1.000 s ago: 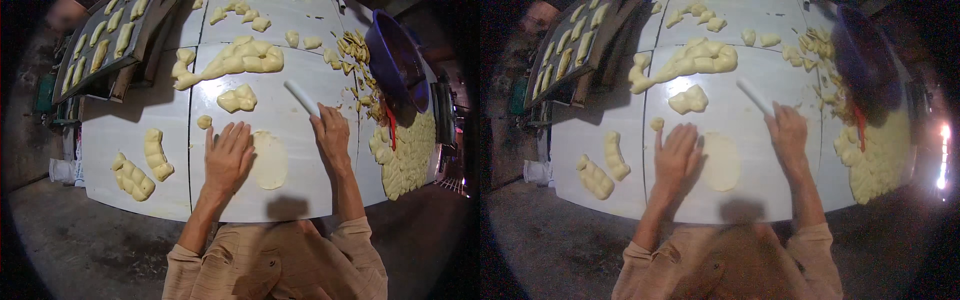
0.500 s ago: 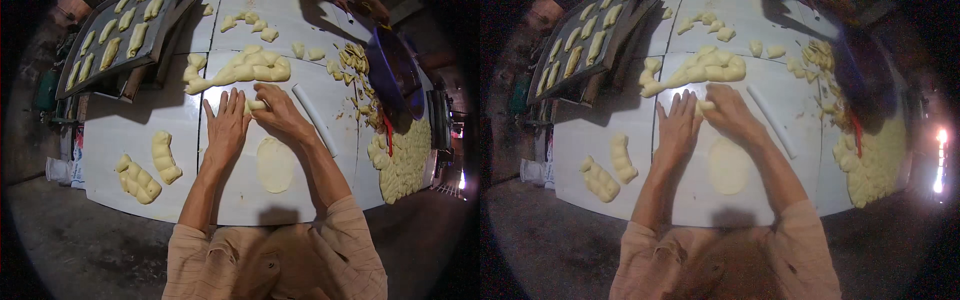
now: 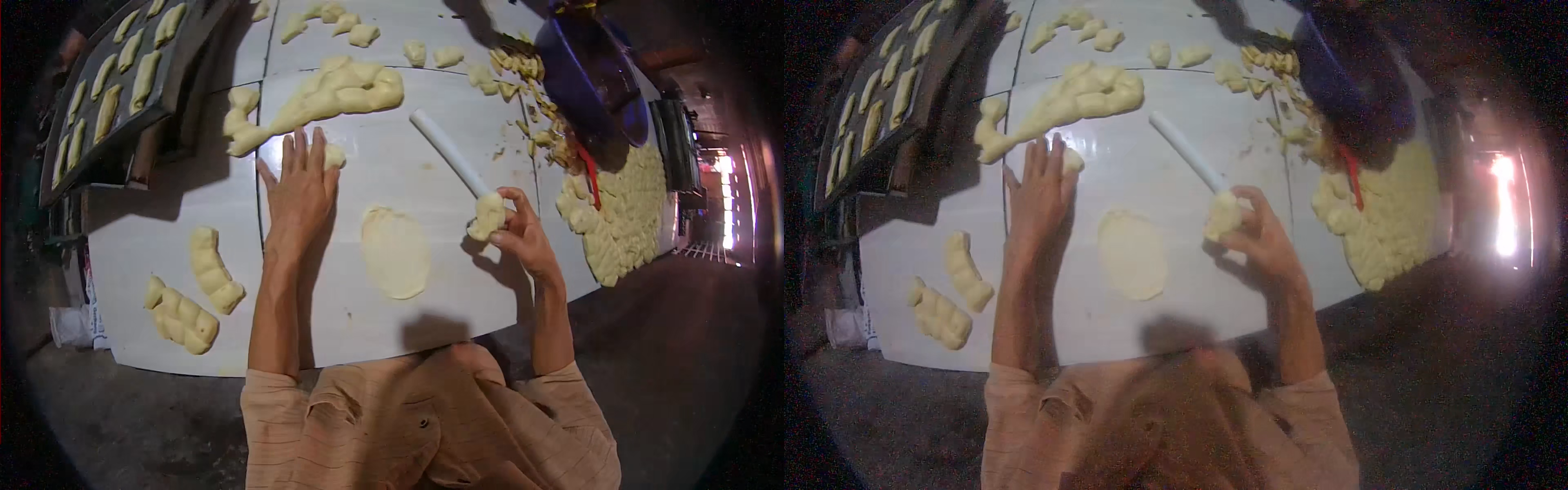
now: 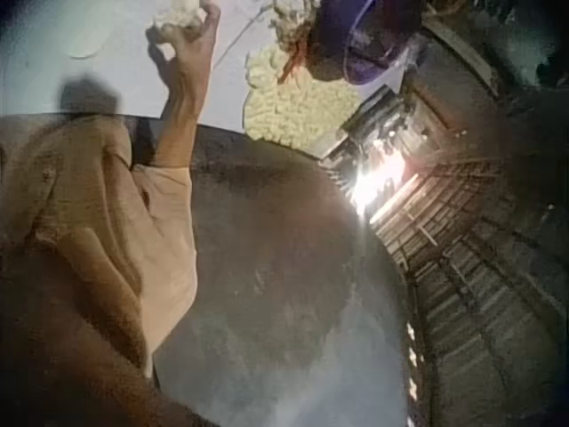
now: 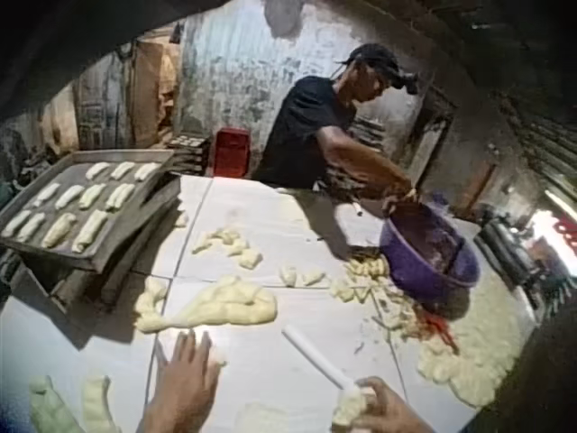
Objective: The person flattens pieces of dough using a rolling pin and hands, spreads chocolate filling onto them with a spatula, adds banana slices, rolls up the dough by hand, and places the filled dough rolls onto a baking tray.
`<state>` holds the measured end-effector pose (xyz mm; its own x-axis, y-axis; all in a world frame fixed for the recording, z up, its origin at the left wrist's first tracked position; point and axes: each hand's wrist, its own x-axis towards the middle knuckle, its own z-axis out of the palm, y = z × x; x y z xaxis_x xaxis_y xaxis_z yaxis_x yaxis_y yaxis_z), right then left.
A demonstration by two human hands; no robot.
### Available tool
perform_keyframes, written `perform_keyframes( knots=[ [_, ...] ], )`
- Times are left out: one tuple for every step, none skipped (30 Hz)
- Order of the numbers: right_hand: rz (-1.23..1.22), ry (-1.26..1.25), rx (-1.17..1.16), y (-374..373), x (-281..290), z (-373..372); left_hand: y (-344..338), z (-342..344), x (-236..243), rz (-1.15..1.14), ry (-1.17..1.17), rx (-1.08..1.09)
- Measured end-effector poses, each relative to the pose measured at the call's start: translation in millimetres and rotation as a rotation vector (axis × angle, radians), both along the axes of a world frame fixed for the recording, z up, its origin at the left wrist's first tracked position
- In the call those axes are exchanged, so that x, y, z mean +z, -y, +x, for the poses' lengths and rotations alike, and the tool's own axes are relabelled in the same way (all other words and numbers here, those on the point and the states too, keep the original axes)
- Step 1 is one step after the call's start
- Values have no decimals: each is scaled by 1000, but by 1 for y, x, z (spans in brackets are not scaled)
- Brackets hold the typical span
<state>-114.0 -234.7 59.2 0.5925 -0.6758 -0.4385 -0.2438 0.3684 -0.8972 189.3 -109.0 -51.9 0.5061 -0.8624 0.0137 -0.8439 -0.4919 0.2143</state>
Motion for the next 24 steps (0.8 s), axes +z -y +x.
perform_keyframes(
  knots=[
    [-84,-148,-2,6,-15,-20,0,-10,7,-63,-1,22],
    [-81,-137,1,6,-20,-28,-8,-18,22,-118,15,55],
    [-98,-159,1,4,-24,-39,-9,-29,29,-119,16,49],
    [-113,-177,4,4,-26,-49,-9,-39,35,-197,18,35],
    [-73,-215,80,6,-30,-59,-10,-52,38,-272,24,22],
    [-118,-204,142,6,-39,-67,-6,-69,38,-278,32,2],
    [-276,-200,240,14,-63,-78,-4,-90,38,-300,-6,-67],
    [-432,-181,342,22,-81,-83,-5,-113,47,-316,-32,-131],
    [-665,-256,372,19,-64,-69,-11,-135,50,-299,-59,-179],
    [-663,-238,365,20,-60,-68,-10,-160,52,-295,-95,-240],
    [-833,-307,362,21,-59,-69,-7,-183,50,-287,-112,-276],
    [-1003,-373,359,24,-59,-72,-4,-203,48,-277,-127,-307],
    [-1171,-409,416,30,-68,-80,1,-218,46,-272,-126,-324],
    [-1172,-397,413,31,-66,-84,8,-234,42,-230,-113,-333],
    [-1136,-334,307,31,-60,-86,16,-247,38,-203,-111,-344],
    [-1096,-271,204,32,-57,-89,21,-256,33,-176,-109,-354],
    [-1171,-176,227,34,-65,-93,26,-264,28,-173,-97,-345],
    [-1221,-87,330,35,-68,-101,30,-270,22,-66,-42,-354],
    [-1217,-79,462,32,-73,-102,33,-274,17,42,12,-361],
    [-1209,-82,590,28,-79,-104,35,-279,13,46,15,-361],
    [-1208,-78,587,28,-84,-108,36,-282,11,11,10,-298],
    [-1222,-173,638,29,-88,-112,37,-285,7,-25,6,-236],
    [-1235,-260,690,28,-93,-113,38,-284,5,16,50,-224],
    [-1234,-248,686,29,-96,-118,37,-286,4,22,60,-222]
  ],
)
